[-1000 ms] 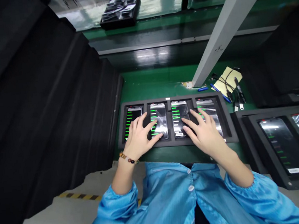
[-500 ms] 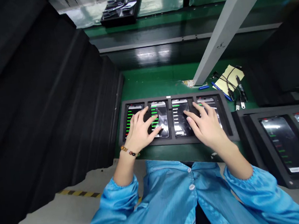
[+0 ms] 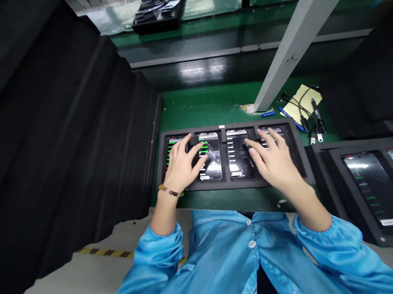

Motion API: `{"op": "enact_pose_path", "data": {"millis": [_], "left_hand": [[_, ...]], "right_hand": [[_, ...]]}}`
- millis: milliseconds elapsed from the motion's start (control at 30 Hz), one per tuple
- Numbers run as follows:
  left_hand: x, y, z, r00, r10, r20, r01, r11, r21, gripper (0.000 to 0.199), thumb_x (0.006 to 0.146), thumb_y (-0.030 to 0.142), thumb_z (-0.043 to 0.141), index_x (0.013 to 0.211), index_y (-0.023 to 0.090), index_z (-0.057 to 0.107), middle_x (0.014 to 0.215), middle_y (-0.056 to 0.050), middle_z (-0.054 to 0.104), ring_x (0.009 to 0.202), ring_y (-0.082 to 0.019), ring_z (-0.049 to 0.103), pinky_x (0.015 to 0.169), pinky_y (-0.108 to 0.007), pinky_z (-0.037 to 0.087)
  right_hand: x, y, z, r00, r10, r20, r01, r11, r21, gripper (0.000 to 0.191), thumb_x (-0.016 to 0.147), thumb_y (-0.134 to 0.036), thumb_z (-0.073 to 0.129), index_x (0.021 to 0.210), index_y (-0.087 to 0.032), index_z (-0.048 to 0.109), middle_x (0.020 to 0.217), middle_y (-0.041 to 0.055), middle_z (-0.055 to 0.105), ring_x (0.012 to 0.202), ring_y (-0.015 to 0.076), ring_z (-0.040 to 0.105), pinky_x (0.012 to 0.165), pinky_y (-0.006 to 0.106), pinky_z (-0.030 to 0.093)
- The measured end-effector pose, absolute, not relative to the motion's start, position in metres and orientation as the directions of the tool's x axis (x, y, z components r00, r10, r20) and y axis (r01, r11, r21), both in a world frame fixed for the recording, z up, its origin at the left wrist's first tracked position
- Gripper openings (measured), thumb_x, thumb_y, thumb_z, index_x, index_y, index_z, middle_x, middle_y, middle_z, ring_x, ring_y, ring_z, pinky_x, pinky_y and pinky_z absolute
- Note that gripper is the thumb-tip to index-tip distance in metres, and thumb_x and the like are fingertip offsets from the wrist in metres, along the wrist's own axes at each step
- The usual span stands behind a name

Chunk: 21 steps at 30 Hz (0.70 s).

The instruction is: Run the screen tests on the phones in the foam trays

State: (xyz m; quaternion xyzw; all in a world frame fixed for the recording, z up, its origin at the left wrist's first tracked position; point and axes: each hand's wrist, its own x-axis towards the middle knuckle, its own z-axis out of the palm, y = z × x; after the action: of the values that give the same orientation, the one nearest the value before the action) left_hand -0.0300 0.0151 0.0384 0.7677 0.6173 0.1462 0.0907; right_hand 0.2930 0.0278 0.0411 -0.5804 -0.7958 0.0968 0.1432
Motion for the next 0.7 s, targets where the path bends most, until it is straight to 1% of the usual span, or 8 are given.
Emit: {"op": "enact_pose_path", "data": {"millis": [100, 200, 267, 367, 433, 567, 633, 700], "left_hand": [[-0.038, -0.006, 0.043, 0.213, 0.968, 0.129, 0.905, -0.246, 0.349, 0.048, 0.110, 0.052, 0.057, 0.150, 0.028, 0.070, 0.173, -0.014, 0.042, 0.157, -0.038, 0.042, 0.129, -0.061, 0.043], [-0.032, -0.013, 0.042, 0.270, 0.958, 0.093, 0.898, -0.285, 0.335, 0.047, 0.109, 0.053, 0.059, 0.147, 0.029, 0.073, 0.173, -0.014, 0.044, 0.155, -0.037, 0.045, 0.130, -0.062, 0.042], [-0.024, -0.007, 0.038, 0.262, 0.963, 0.054, 0.913, -0.266, 0.310, 0.049, 0.108, 0.055, 0.060, 0.148, 0.030, 0.072, 0.174, -0.014, 0.043, 0.155, -0.039, 0.044, 0.130, -0.065, 0.039], [-0.015, 0.012, 0.032, 0.223, 0.974, 0.031, 0.934, -0.223, 0.281, 0.051, 0.107, 0.056, 0.061, 0.151, 0.031, 0.070, 0.176, -0.015, 0.040, 0.156, -0.041, 0.041, 0.130, -0.069, 0.037], [-0.012, 0.026, 0.029, 0.216, 0.976, 0.037, 0.937, -0.218, 0.273, 0.052, 0.107, 0.055, 0.061, 0.152, 0.031, 0.069, 0.176, -0.015, 0.039, 0.157, -0.041, 0.041, 0.130, -0.070, 0.035], [-0.010, 0.042, 0.029, 0.218, 0.975, 0.047, 0.934, -0.223, 0.280, 0.051, 0.107, 0.055, 0.061, 0.151, 0.030, 0.071, 0.175, -0.015, 0.041, 0.157, -0.042, 0.040, 0.130, -0.069, 0.034], [-0.014, 0.040, 0.033, 0.224, 0.972, 0.070, 0.924, -0.235, 0.301, 0.050, 0.108, 0.053, 0.059, 0.150, 0.028, 0.071, 0.175, -0.015, 0.041, 0.157, -0.040, 0.041, 0.131, -0.065, 0.035], [-0.024, 0.031, 0.040, 0.186, 0.975, 0.119, 0.917, -0.216, 0.334, 0.050, 0.110, 0.052, 0.056, 0.151, 0.027, 0.070, 0.173, -0.015, 0.044, 0.156, -0.037, 0.043, 0.131, -0.058, 0.037]], "right_hand": [[0.308, 0.009, 0.045, -0.265, 0.953, 0.145, 0.886, 0.300, -0.354, 0.052, 0.117, -0.043, 0.036, 0.154, -0.027, 0.068, 0.171, 0.0128, 0.048, 0.164, 0.0388, 0.032, 0.131, 0.065, 0.041], [0.304, -0.005, 0.042, -0.346, 0.929, 0.130, 0.861, 0.370, -0.349, 0.049, 0.117, -0.042, 0.039, 0.153, -0.028, 0.069, 0.171, 0.0118, 0.048, 0.164, 0.0382, 0.032, 0.130, 0.063, 0.042], [0.293, -0.007, 0.037, -0.391, 0.915, 0.099, 0.858, 0.401, -0.320, 0.049, 0.117, -0.044, 0.039, 0.151, -0.030, 0.070, 0.172, 0.0115, 0.048, 0.163, 0.0394, 0.033, 0.129, 0.068, 0.040], [0.277, 0.002, 0.029, -0.373, 0.926, 0.060, 0.882, 0.374, -0.288, 0.050, 0.117, -0.046, 0.036, 0.149, -0.033, 0.071, 0.172, 0.0115, 0.049, 0.163, 0.0416, 0.033, 0.125, 0.078, 0.037], [0.271, 0.012, 0.027, -0.352, 0.934, 0.056, 0.891, 0.353, -0.286, 0.051, 0.117, -0.047, 0.034, 0.149, -0.034, 0.071, 0.172, 0.0115, 0.048, 0.164, 0.0416, 0.032, 0.124, 0.079, 0.036], [0.270, 0.027, 0.027, -0.350, 0.934, 0.078, 0.889, 0.357, -0.287, 0.053, 0.117, -0.047, 0.032, 0.148, -0.031, 0.072, 0.170, 0.0126, 0.050, 0.163, 0.0409, 0.033, 0.125, 0.076, 0.037], [0.277, 0.031, 0.029, -0.359, 0.928, 0.105, 0.876, 0.373, -0.306, 0.052, 0.117, -0.047, 0.034, 0.148, -0.029, 0.072, 0.169, 0.0122, 0.051, 0.162, 0.0397, 0.034, 0.127, 0.072, 0.038], [0.292, 0.030, 0.031, -0.342, 0.927, 0.155, 0.863, 0.375, -0.339, 0.051, 0.117, -0.046, 0.037, 0.150, -0.027, 0.070, 0.168, 0.0124, 0.053, 0.162, 0.0372, 0.036, 0.129, 0.064, 0.039]]}}
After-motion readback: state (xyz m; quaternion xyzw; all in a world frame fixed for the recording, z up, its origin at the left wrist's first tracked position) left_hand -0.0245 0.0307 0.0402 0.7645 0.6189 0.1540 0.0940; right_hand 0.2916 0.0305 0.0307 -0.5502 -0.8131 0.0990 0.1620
